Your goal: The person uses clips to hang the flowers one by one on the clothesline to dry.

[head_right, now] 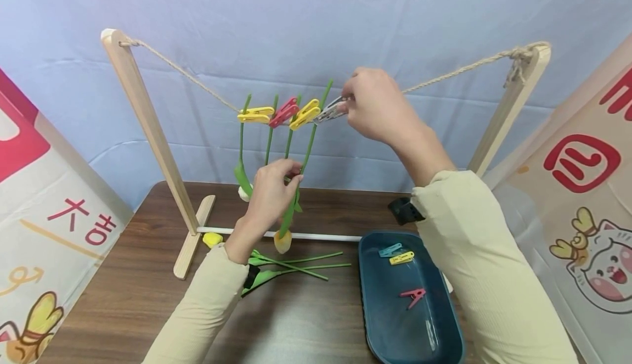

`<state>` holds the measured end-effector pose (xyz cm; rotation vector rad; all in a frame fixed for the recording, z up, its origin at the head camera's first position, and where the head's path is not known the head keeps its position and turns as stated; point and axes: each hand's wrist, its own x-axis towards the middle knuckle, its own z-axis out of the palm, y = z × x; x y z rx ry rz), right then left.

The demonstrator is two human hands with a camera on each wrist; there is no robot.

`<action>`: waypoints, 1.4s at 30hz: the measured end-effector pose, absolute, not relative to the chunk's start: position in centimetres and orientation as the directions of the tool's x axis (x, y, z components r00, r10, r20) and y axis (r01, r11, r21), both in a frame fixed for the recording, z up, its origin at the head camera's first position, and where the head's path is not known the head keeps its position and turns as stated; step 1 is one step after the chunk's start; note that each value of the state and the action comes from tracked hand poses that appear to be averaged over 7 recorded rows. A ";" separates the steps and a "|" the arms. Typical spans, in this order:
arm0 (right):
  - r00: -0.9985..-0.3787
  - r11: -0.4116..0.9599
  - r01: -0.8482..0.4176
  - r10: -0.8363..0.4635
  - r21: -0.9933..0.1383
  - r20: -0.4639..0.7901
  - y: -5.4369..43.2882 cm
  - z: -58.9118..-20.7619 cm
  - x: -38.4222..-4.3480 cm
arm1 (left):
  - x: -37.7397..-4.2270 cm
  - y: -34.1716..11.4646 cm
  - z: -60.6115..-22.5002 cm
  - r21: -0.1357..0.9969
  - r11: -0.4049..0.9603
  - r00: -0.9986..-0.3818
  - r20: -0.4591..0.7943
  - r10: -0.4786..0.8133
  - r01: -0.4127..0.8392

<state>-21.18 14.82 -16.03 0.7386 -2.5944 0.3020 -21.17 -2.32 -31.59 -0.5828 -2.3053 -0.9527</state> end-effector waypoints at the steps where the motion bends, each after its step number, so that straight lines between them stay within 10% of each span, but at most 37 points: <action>1: -0.775 0.840 -0.534 -0.444 -0.091 0.451 14.9 -16.1 -21.2 | -21.3 -2.3 -31.6 0.493 0.652 -0.744 0.646 0.169 0.576; 21: -0.802 0.850 -0.462 -0.280 -0.252 0.528 18.4 -19.8 -19.6 | -22.1 -3.1 -32.8 0.523 0.626 -0.740 0.660 0.131 0.578; 42: -0.927 0.803 -0.296 -0.371 -0.517 -0.045 26.9 -33.3 -21.0 | -21.9 -5.2 -34.4 0.563 0.625 -0.784 0.606 0.133 0.541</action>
